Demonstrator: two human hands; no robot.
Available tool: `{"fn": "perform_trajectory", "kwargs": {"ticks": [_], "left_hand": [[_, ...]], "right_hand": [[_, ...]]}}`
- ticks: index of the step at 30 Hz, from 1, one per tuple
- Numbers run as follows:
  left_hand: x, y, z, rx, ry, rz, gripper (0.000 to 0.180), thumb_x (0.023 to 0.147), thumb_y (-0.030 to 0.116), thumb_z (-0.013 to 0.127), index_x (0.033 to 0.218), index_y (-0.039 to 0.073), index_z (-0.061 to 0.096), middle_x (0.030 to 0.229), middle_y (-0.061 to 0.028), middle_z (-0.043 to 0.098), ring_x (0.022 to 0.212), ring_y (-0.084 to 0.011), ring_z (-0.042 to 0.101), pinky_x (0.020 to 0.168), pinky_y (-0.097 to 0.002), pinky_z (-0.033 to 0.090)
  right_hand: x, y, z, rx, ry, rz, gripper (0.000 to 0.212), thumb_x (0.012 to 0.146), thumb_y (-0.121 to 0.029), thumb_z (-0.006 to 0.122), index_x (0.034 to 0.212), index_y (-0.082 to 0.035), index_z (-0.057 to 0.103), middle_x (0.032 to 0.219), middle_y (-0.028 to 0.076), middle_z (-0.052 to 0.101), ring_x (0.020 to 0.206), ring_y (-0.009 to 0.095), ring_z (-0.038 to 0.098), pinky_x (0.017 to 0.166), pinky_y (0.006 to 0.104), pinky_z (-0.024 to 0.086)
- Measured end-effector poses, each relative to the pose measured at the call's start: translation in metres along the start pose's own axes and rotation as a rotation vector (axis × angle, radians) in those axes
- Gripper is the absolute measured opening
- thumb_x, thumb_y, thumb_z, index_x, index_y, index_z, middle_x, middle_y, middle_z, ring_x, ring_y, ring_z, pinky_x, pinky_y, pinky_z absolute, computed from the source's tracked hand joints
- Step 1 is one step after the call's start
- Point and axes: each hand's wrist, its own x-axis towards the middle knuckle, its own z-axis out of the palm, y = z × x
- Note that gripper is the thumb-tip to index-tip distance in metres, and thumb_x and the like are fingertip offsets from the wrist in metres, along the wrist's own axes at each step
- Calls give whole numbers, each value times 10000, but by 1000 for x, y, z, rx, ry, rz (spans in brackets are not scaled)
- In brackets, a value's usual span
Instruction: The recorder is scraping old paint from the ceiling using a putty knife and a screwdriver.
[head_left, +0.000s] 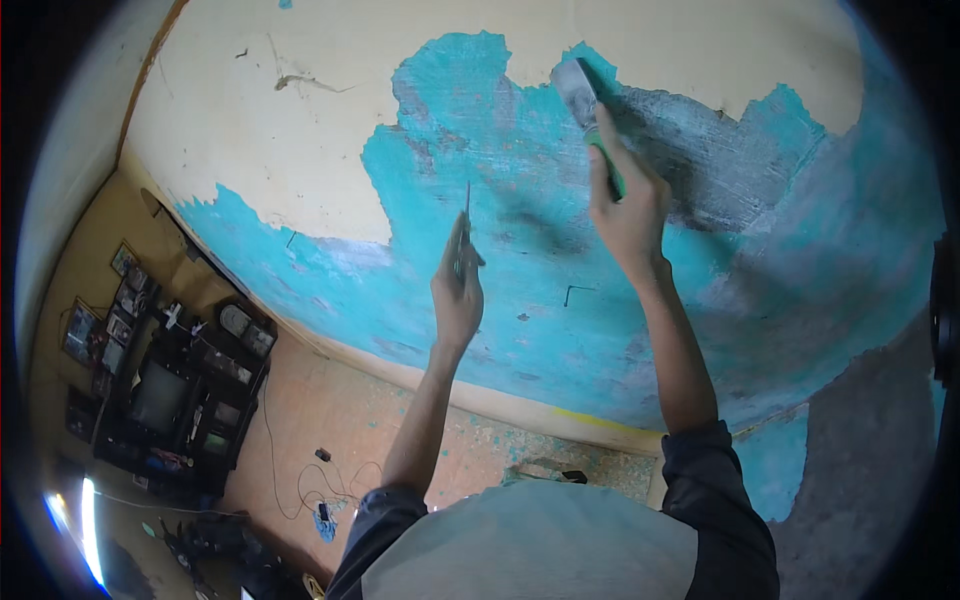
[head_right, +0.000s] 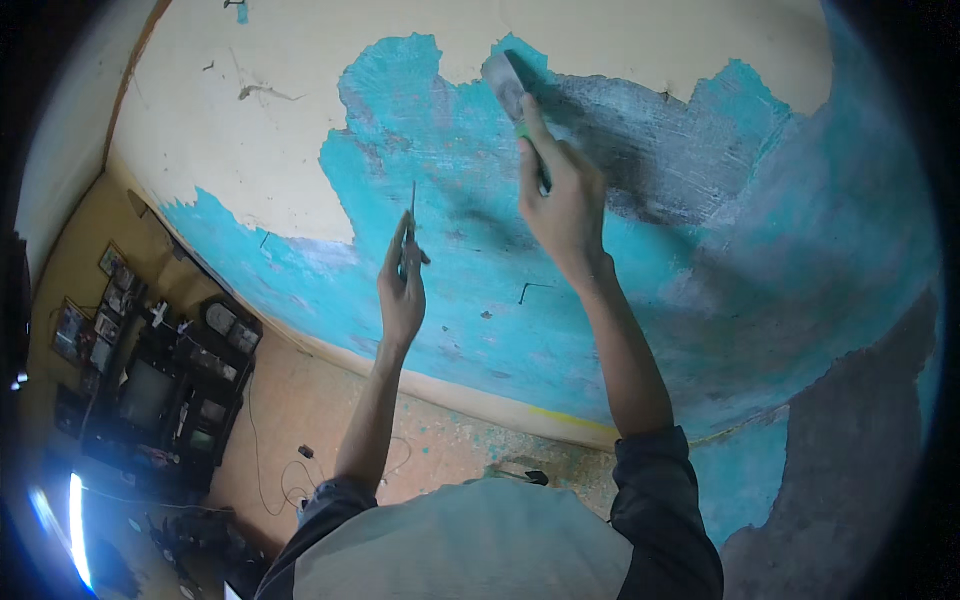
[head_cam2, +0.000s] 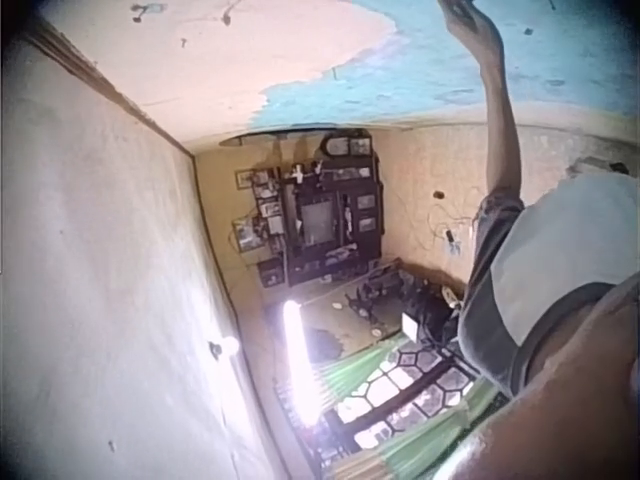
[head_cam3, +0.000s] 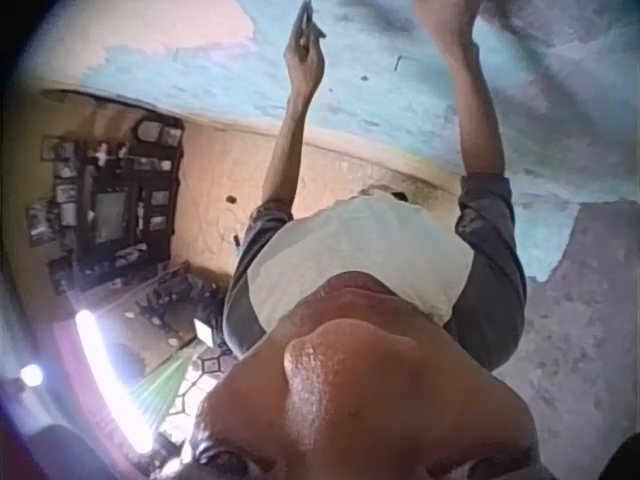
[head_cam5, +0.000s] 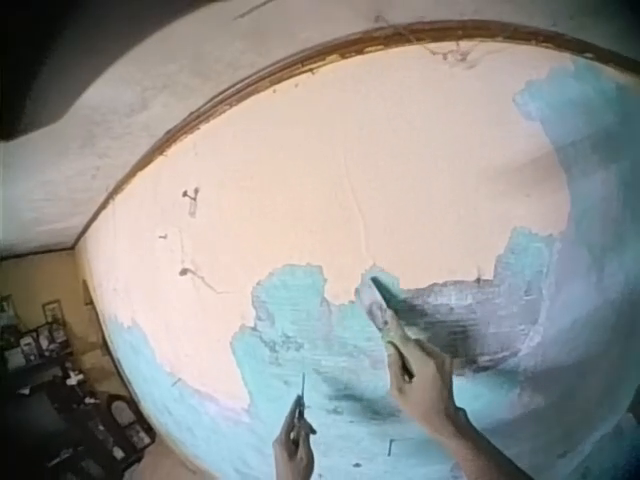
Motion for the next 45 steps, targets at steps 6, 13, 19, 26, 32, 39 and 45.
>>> {"fn": "perform_trajectory", "kwargs": {"ticks": [6, 13, 19, 26, 32, 39, 45], "left_hand": [[19, -5, 23, 35, 38, 77, 516, 1082, 23, 461, 1593, 50, 398, 1342, -224, 662, 800, -133, 554, 734, -297, 514], [8, -18, 39, 77, 86, 0, 535, 1104, 58, 454, 1626, 129, 364, 1173, -129, 695, 779, -111, 480, 710, -304, 496], [10, -14, 48, 35, 123, 63, 535, 1094, 39, 457, 1617, 124, 382, 1318, -149, 673, 759, -102, 442, 665, -274, 461], [14, -16, 25, 51, 21, 27, 520, 1070, -13, 452, 1586, 25, 393, 1467, -276, 555, 993, -132, 657, 757, -302, 517], [17, 1, 17, -25, -67, -162, 506, 1078, 11, 444, 1580, 7, 387, 1474, -287, 538, 1321, -271, 593, 920, -313, 511], [24, -12, 4, 28, -68, 39, 502, 1084, 28, 453, 1583, 30, 400, 1408, -312, 585, 943, -164, 689, 766, -290, 517], [22, -16, -4, -15, -97, 51, 501, 1085, 35, 459, 1583, 44, 412, 1304, -312, 656, 659, -108, 461, 603, -277, 444]], "right_hand": [[26, -16, -31, 6, -125, 56, 398, 979, -91, 675, 1377, -102, 681, 733, 184, 663, 539, 253, 571, 564, 366, 473], [19, -14, -62, -241, -329, 69, 383, 991, -168, 666, 1372, -141, 688, 513, 168, 471, 415, 275, 457, 483, 400, 400], [60, -43, -21, -246, -411, 46, 353, 990, -129, 656, 1340, -115, 696, 631, 230, 585, 468, 362, 545, 517, 436, 454], [42, -60, -37, -408, -443, 81, 407, 998, -136, 642, 1405, -120, 653, 580, 203, 549, 417, 307, 468, 479, 405, 406], [44, -49, -27, -316, -419, 146, 261, 993, -191, 646, 1224, -115, 741, 563, 179, 594, 470, 350, 593, 506, 437, 481], [56, -70, 13, -272, -416, 138, 355, 986, -182, 655, 1331, -113, 704, 632, 221, 600, 458, 339, 513, 511, 395, 456], [23, -63, -31, -370, -401, 247, 257, 993, -195, 641, 1209, -98, 739, 539, 165, 579, 463, 345, 591, 513, 437, 482]]}}
